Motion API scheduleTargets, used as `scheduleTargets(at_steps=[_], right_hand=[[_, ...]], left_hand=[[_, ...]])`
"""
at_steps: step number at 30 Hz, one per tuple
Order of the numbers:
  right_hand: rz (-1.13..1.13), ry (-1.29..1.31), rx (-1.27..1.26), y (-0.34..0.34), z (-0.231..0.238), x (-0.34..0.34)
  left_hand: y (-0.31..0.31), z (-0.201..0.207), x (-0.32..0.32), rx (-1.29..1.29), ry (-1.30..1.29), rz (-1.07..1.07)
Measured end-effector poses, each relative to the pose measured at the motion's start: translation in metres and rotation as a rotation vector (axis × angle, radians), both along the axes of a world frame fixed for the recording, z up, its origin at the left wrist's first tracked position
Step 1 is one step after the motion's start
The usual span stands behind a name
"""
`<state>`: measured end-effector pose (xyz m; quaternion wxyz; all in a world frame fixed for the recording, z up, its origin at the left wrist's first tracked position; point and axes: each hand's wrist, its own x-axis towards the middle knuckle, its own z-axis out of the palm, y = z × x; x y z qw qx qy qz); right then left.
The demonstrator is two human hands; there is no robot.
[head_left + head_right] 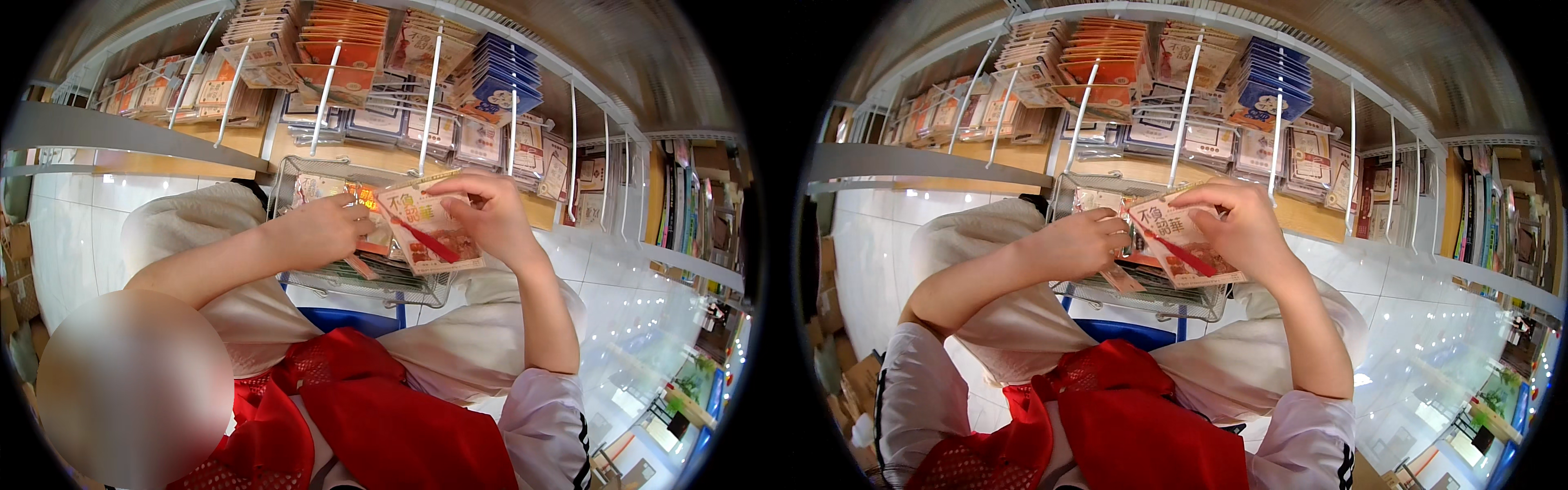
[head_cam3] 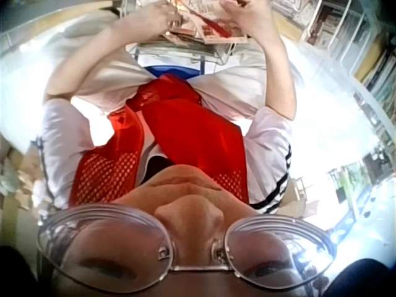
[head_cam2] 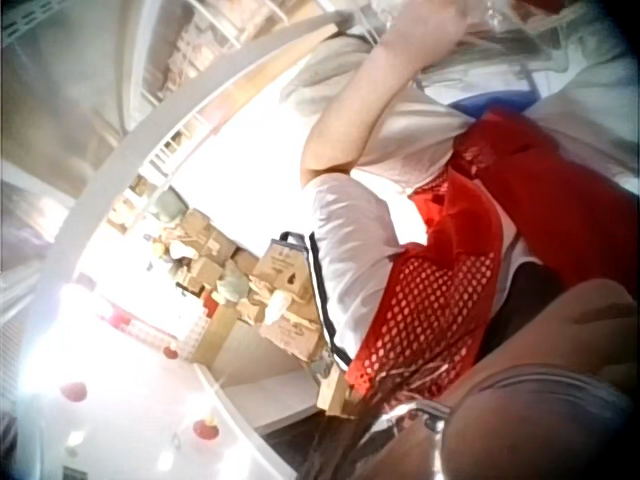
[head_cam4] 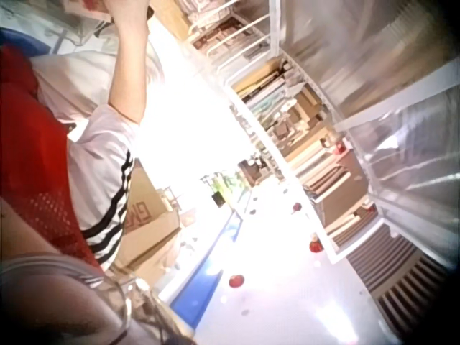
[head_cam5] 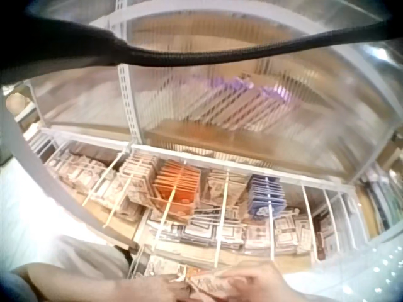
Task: The person sorts through packaged stationery items from a wire basket by hand and places them into the shelf display slots.
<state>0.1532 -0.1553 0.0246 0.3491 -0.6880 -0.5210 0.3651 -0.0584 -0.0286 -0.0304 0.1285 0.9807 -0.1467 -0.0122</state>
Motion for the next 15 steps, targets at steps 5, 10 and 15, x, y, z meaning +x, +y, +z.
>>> scheduleTargets(at_steps=[5, 10, 15], right_hand=[[-0.088, -0.05, 0.055, 0.002, -0.016, 0.003], [-0.149, -0.095, -0.105, 0.006, -0.02, 0.001], [-0.085, -0.406, 0.165, 0.012, -0.027, 0.002]], left_hand=[[0.001, 0.0, 0.0, 0.019, -0.075, 0.052], [0.002, 0.012, 0.008, 0.014, -0.119, 0.068], [0.007, 0.011, 0.027, -0.058, -0.268, 0.211]])
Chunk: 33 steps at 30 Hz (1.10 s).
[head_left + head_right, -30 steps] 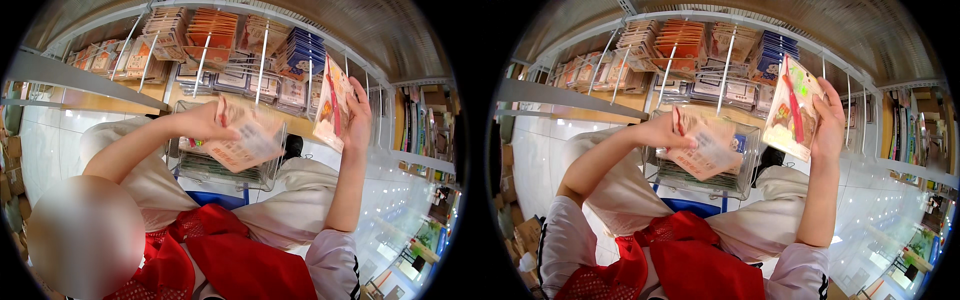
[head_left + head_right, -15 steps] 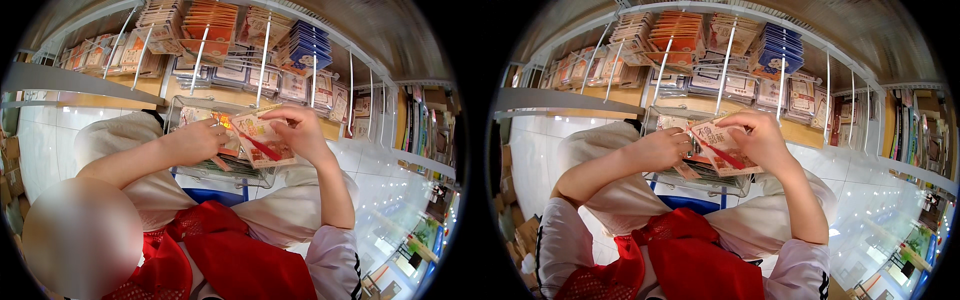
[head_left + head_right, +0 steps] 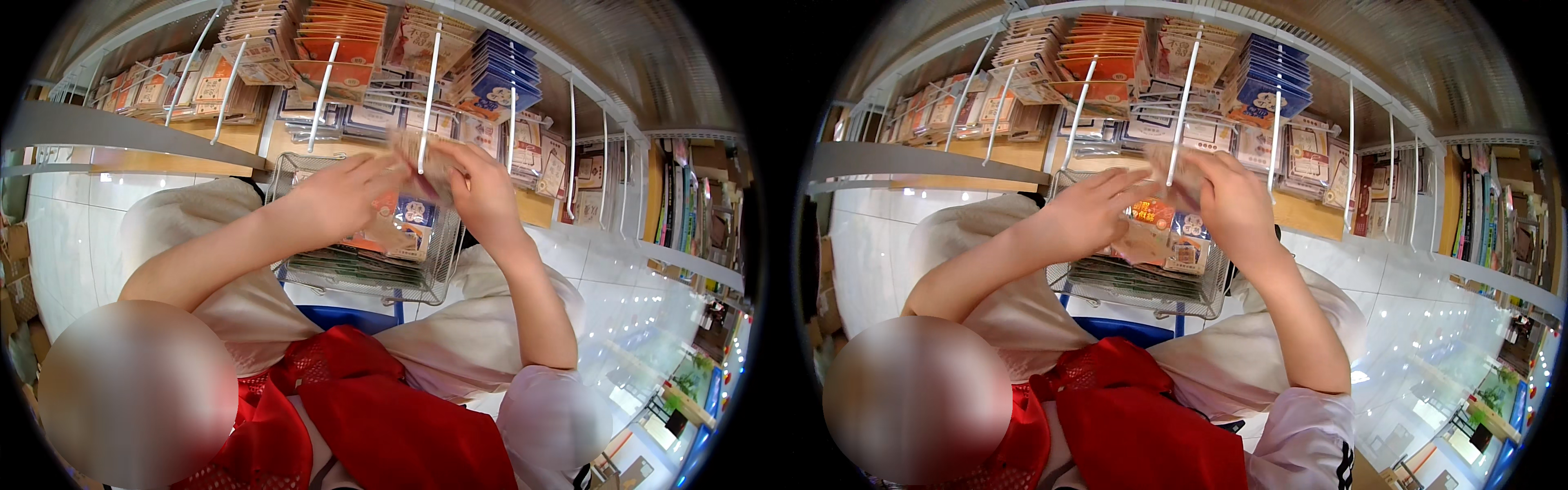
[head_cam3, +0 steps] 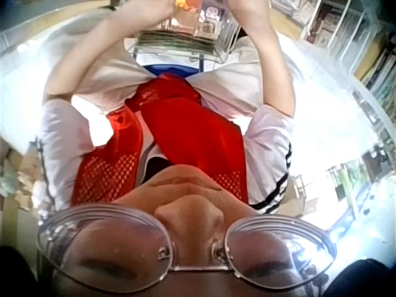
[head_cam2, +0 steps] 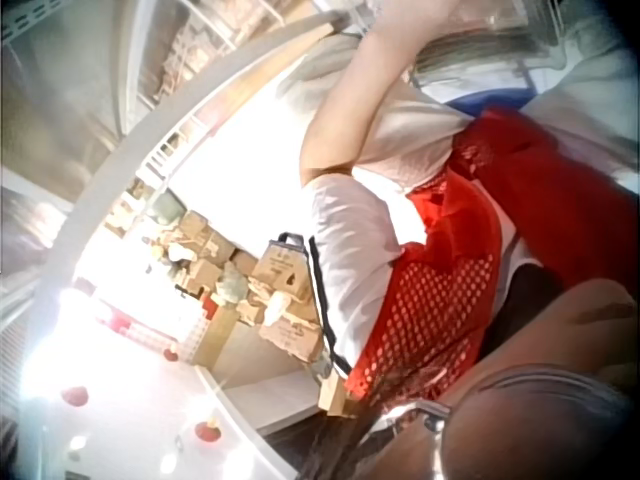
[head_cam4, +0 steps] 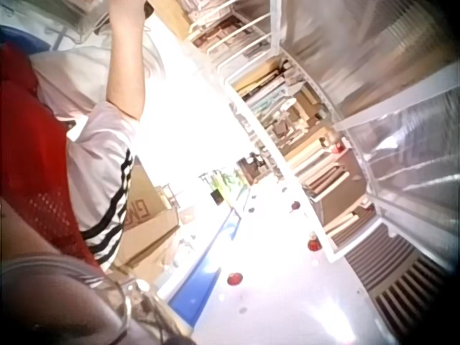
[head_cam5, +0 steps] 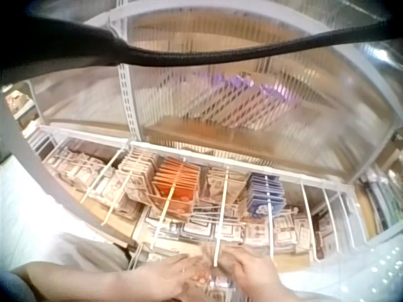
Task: The person sorts through packaged stationery items from a wire basket by hand and places them into the shelf display slots.
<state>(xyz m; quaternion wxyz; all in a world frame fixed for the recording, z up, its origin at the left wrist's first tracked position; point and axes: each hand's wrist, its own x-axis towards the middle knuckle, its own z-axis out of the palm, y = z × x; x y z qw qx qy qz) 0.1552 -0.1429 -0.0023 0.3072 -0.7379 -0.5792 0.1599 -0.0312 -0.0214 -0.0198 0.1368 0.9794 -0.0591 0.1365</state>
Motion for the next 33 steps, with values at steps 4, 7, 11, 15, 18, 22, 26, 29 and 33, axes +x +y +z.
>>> scheduleTargets(at_steps=[4, 7, 11, 15, 18, 22, 26, 29, 33], right_hand=[[0.023, -0.243, -0.141, 0.013, 0.001, 0.008], [0.023, -0.28, -0.123, 0.04, -0.018, 0.032], [-0.08, -0.018, -0.151, 0.082, -0.029, 0.055], [-0.192, -0.14, -0.207, 0.097, -0.029, 0.054], [-0.193, -0.218, -0.27, 0.102, -0.015, 0.05], [-0.194, -0.15, -0.348, 0.103, -0.025, 0.063], [-0.185, 0.224, -0.383, 0.101, 0.003, 0.05], [-0.204, 0.405, -0.391, 0.088, 0.013, 0.055], [-0.249, 0.576, -0.276, 0.065, 0.023, 0.06]], left_hand=[[0.014, 0.012, 0.014, 0.069, 0.227, 0.025], [0.018, 0.001, 0.022, 0.23, 0.237, 0.057], [0.01, -0.008, 0.037, 0.166, 0.333, 0.042], [0.005, -0.004, 0.042, 0.158, 0.443, 0.018], [0.009, -0.002, 0.041, 0.169, 0.504, 0.005], [0.014, 0.011, 0.044, 0.161, 0.617, -0.015], [0.028, 0.023, 0.033, -0.145, 0.687, 0.015], [0.039, 0.059, 0.038, -0.339, 0.782, -0.021], [0.045, 0.098, 0.043, -0.517, 0.875, 0.123]])
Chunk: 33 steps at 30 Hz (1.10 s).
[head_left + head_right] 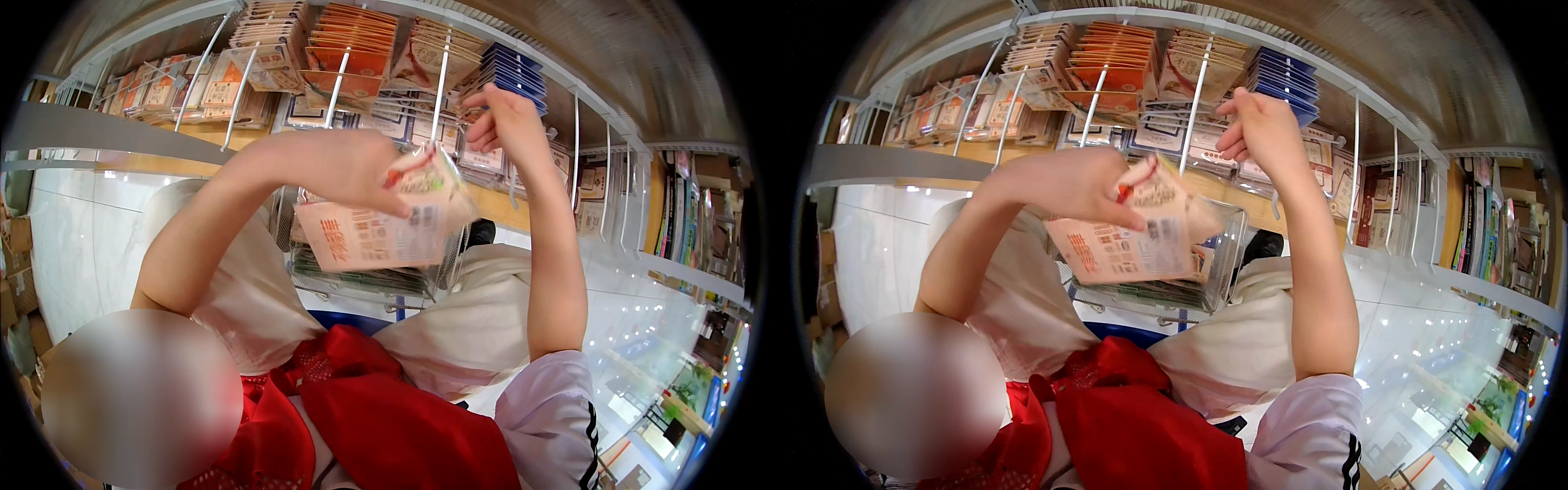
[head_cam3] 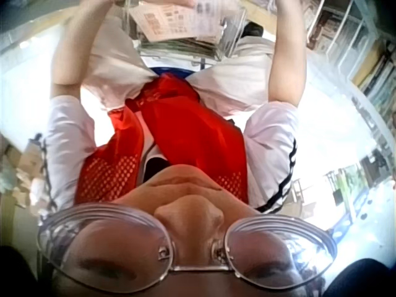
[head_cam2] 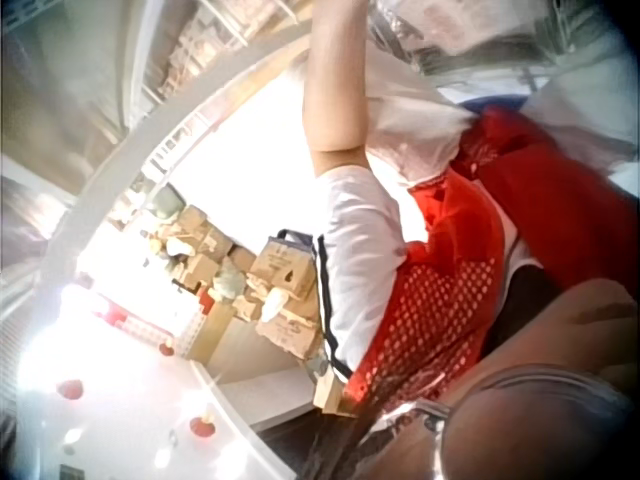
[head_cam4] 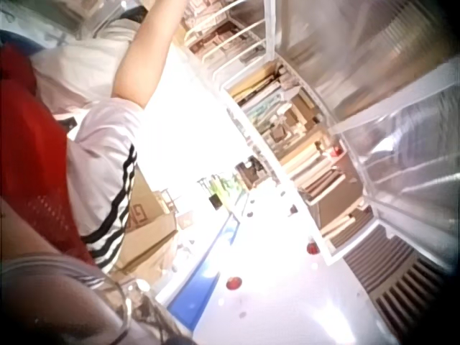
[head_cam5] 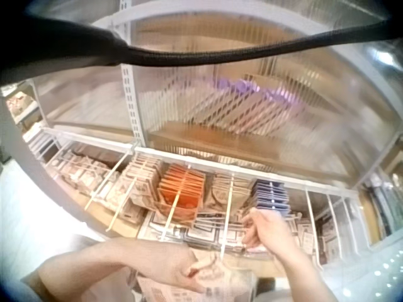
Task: The person sorts through packaged stationery items from a wire basket by hand and places them into the shelf display slots.
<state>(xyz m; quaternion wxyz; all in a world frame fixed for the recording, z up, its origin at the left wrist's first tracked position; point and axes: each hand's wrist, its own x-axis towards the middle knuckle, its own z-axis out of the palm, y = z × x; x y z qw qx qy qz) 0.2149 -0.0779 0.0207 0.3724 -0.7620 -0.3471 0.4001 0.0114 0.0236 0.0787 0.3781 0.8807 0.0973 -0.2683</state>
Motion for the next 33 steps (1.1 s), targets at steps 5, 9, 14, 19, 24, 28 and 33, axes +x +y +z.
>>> scheduleTargets(at_steps=[5, 9, 14, 19, 24, 28, 33], right_hand=[[-0.123, 0.204, 0.234, -0.024, 0.016, -0.019], [-0.172, 0.272, 0.326, -0.032, 0.012, -0.041], [-0.056, 0.252, 0.245, -0.049, 0.003, -0.045], [-0.047, 0.165, 0.113, -0.062, 0.017, -0.028], [-0.174, 0.144, 0.161, -0.076, 0.022, 0.0], [-0.247, 0.131, 0.259, -0.081, 0.025, 0.019], [-0.553, 0.052, 0.65, -0.079, 0.027, 0.031]], left_hand=[[-0.001, -0.026, -0.01, -0.437, -0.281, 0.488], [0.003, -0.052, -0.002, -0.396, -0.373, 0.738], [-0.008, -0.056, 0.005, -0.414, -0.361, 0.824], [-0.009, -0.049, 0.012, -0.446, -0.373, 0.936], [-0.001, -0.046, 0.015, -0.48, -0.491, 0.927], [-0.003, -0.038, 0.018, -0.487, -0.493, 0.96], [0.004, -0.053, 0.024, -0.397, -0.376, 0.899]])
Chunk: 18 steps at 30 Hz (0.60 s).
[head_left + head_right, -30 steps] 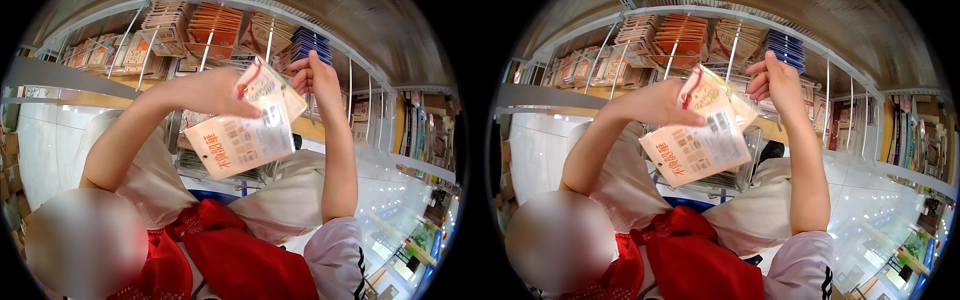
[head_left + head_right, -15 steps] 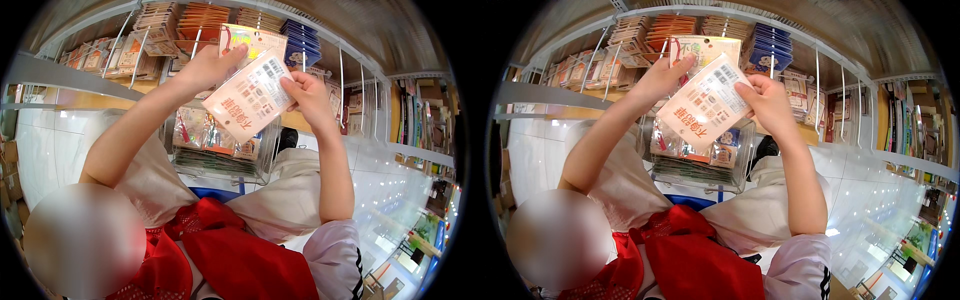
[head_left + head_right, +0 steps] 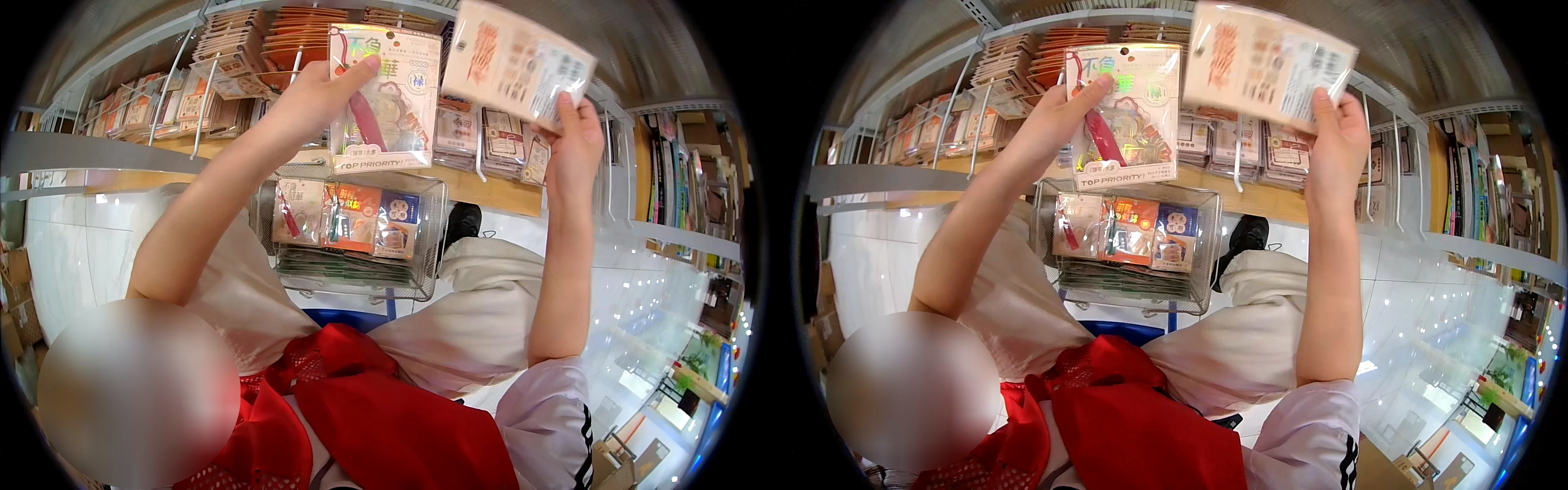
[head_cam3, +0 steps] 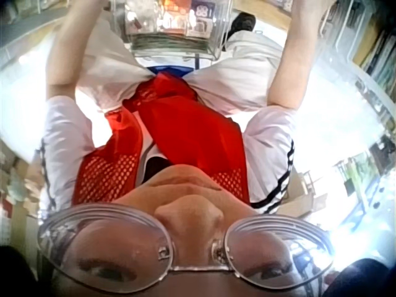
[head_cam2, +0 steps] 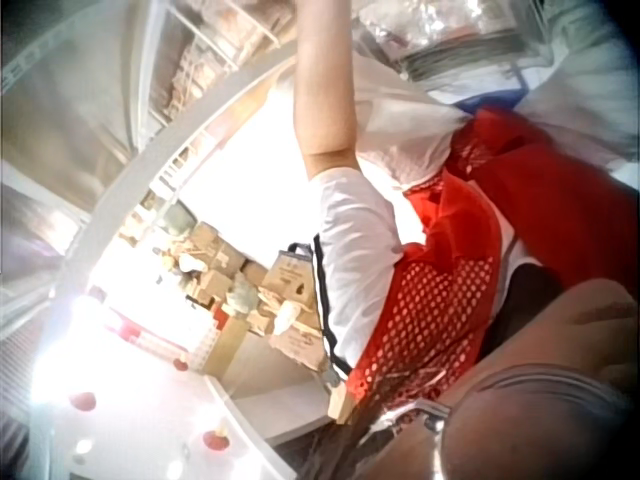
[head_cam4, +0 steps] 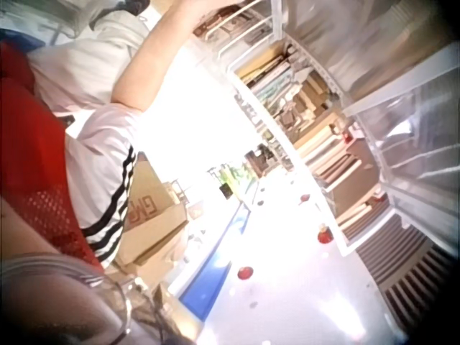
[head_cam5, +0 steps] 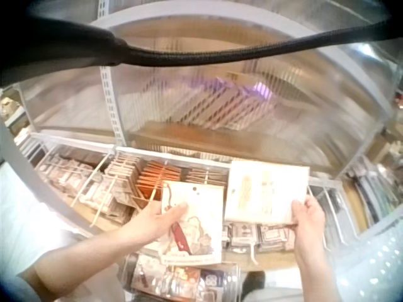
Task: The person sorts through packaged stationery items from a wire basket by hand and places them into the shelf display slots.
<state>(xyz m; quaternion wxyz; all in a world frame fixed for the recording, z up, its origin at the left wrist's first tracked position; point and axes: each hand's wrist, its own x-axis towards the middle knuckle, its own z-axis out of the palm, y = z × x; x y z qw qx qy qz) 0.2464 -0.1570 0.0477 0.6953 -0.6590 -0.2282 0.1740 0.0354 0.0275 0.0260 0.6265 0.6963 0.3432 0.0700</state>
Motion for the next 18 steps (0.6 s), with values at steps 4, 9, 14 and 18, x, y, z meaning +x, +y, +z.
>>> scheduleTargets(at_steps=[4, 9, 14, 18], right_hand=[[-0.187, -0.65, -0.043, 0.004, -0.004, -0.024], [0.259, -1.336, -0.007, 0.012, -0.009, -0.054], [0.447, -1.304, 0.008, 0.017, -0.019, -0.064], [0.535, -1.219, -0.077, 0.012, -0.004, -0.064]], left_hand=[[-0.007, -0.002, 0.004, -0.164, -0.156, 0.054], [-0.013, 0.007, 0.011, -0.525, -0.244, 0.255], [-0.009, 0.002, 0.007, -0.25, -0.227, 0.048], [-0.014, 0.009, 0.004, -0.21, -0.243, 0.039]])
